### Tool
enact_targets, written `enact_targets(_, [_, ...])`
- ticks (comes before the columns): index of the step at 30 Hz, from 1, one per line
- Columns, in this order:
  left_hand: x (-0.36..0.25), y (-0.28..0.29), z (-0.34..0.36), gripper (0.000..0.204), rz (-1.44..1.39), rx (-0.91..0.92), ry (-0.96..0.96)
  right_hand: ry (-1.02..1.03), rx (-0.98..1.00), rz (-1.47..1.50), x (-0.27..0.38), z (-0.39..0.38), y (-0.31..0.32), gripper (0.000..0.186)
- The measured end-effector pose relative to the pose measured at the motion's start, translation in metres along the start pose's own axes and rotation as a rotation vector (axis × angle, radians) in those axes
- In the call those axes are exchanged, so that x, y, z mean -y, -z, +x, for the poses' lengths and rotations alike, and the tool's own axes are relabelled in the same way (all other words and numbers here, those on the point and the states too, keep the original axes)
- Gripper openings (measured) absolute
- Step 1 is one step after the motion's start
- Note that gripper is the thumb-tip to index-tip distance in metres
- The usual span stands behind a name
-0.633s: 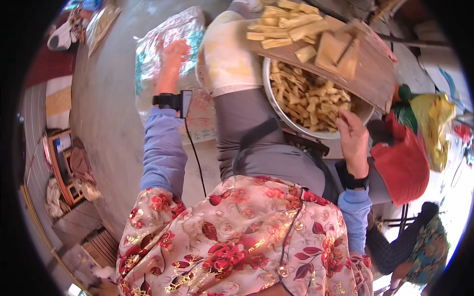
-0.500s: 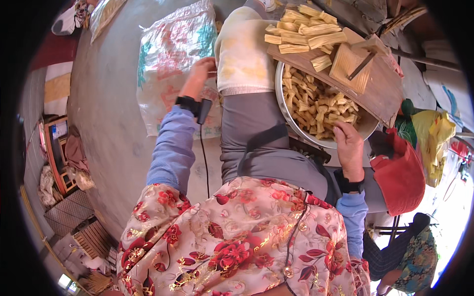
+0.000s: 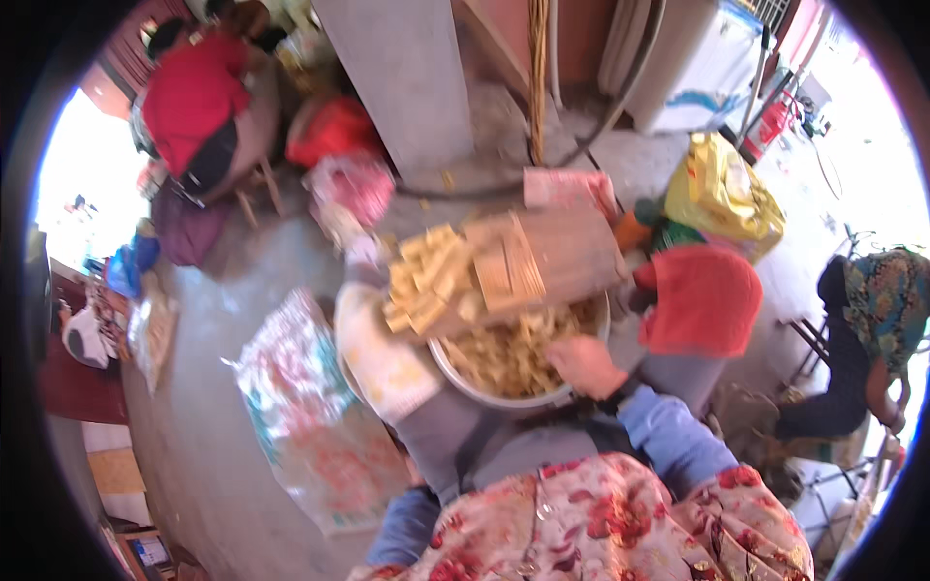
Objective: The person folds strips of food and places them into a metal bowl by hand.
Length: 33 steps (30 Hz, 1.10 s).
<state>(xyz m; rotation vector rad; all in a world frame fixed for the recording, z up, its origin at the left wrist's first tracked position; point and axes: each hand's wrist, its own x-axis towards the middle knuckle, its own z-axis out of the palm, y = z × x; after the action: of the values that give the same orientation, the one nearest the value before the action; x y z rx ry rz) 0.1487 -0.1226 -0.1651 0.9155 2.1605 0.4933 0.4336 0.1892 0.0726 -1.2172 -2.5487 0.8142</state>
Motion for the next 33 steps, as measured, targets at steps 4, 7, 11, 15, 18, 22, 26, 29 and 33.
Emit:
enact_targets(4, [-0.065, 0.037, 0.011, 0.044, 0.156, -0.103, 0.33, 0.036, -0.028, 0.011, -0.018, -0.014, 0.002, 0.015])
enact_targets(7, [-0.088, 0.057, -0.014, 0.025, 0.507, -0.546, -0.087, 0.092, -0.022, 0.059, -0.006, -0.023, 0.002, 0.016])
enact_targets(11, [-0.154, 0.109, -0.068, 0.011, 0.288, -0.704, -0.191, 0.263, -0.136, 0.253, 0.022, -0.034, 0.019, 0.022])
enact_targets(15, [-0.277, 0.176, -0.14, 0.017, -0.075, -0.499, -0.44, 0.547, 0.161, 0.559, 0.107, -0.024, 0.067, 0.058])
enact_targets(18, [-0.371, 0.202, -0.169, 0.02, -0.148, -0.238, -0.622, 0.815, 0.373, 0.782, 0.157, -0.011, 0.072, 0.058])
enact_targets(22, [-0.413, 0.241, -0.187, 0.02, -0.239, -0.401, -0.891, 0.748, 0.068, 0.832, 0.152, -0.008, 0.101, 0.023])
enact_targets(26, [-0.373, 0.28, -0.229, 0.028, -0.55, -0.585, -0.96, 0.827, 0.234, 0.599, 0.131, -0.03, 0.158, 0.016])
enact_targets(29, [-0.366, 0.279, -0.216, 0.027, -0.63, -0.79, -0.814, 0.691, 0.234, 0.453, 0.095, -0.048, 0.177, 0.017])
enact_targets(33, [-0.295, 0.356, -0.208, 0.028, -1.1, -0.099, -0.917, 0.164, -0.145, 0.133, 0.032, -0.08, 0.192, 0.032])
